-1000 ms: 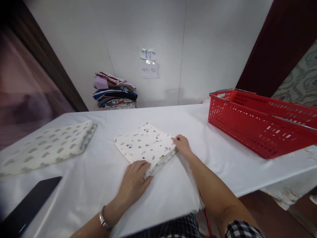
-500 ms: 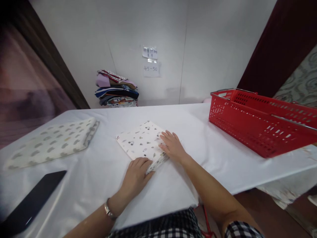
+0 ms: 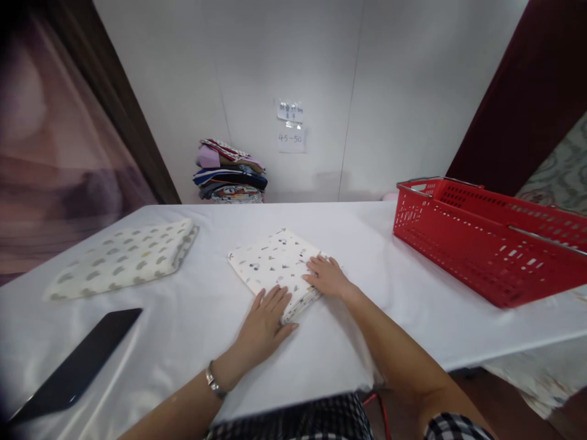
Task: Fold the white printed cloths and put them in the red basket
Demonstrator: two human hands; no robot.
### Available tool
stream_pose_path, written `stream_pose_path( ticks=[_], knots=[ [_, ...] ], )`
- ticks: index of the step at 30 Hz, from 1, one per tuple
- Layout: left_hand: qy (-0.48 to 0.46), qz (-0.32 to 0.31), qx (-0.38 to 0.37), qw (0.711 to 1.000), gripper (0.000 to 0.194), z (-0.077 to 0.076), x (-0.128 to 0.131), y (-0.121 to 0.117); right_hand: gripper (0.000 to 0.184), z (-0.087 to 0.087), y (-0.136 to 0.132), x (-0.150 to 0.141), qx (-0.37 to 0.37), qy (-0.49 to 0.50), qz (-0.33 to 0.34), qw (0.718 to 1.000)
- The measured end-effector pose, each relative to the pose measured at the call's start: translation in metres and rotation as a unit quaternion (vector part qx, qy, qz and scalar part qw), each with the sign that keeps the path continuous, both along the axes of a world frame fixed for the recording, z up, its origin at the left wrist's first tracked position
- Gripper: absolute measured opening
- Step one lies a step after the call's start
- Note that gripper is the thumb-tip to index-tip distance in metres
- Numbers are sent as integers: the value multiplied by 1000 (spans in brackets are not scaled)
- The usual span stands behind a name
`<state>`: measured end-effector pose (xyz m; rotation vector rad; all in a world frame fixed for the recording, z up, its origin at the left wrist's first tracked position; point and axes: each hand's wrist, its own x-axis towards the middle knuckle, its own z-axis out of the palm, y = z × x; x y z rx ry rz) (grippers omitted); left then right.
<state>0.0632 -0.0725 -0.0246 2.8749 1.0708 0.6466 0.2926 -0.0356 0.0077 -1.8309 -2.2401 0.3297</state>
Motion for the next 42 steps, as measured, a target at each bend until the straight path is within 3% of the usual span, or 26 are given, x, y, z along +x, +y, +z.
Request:
stream_pose_path(
  ticks=[4, 7, 11, 15, 19, 25, 32, 38, 42],
  knots=[
    [9, 10, -8, 1000, 56, -2, 0, 0, 64, 16, 15, -23, 36, -6, 53, 998],
    [0, 4, -8, 1000, 56, -3, -1, 0, 68, 13, 33, -31, 23, -14, 74, 997],
    [-6, -18, -12, 1000, 60, -5, -4, 1, 71, -6, 56, -19, -52, -39, 8, 998],
    [-8, -22, -22, 999, 63, -5, -4, 0, 74, -16, 64, -11, -49, -49, 9, 998],
    [-6, -18, -25, 999, 64, -7, -3, -1, 69, -12, 64, -11, -66, -37, 7, 997],
    [-6, -16, -32, 999, 63, -6, -4, -1, 69, -11, 64, -3, -62, -39, -59, 996],
    [-19, -14, -46, 999, 61, -4, -4, -2, 65, -11, 72, 13, -71, 24, -61, 995],
    [-33, -10, -56, 998, 58, -6, -3, 0, 52, -7, 78, 32, -78, -19, -133, 988],
    [-39, -1, -48, 998, 49, -7, -1, 2, 62, -9, 78, 35, -103, -40, -165, 980]
  ],
)
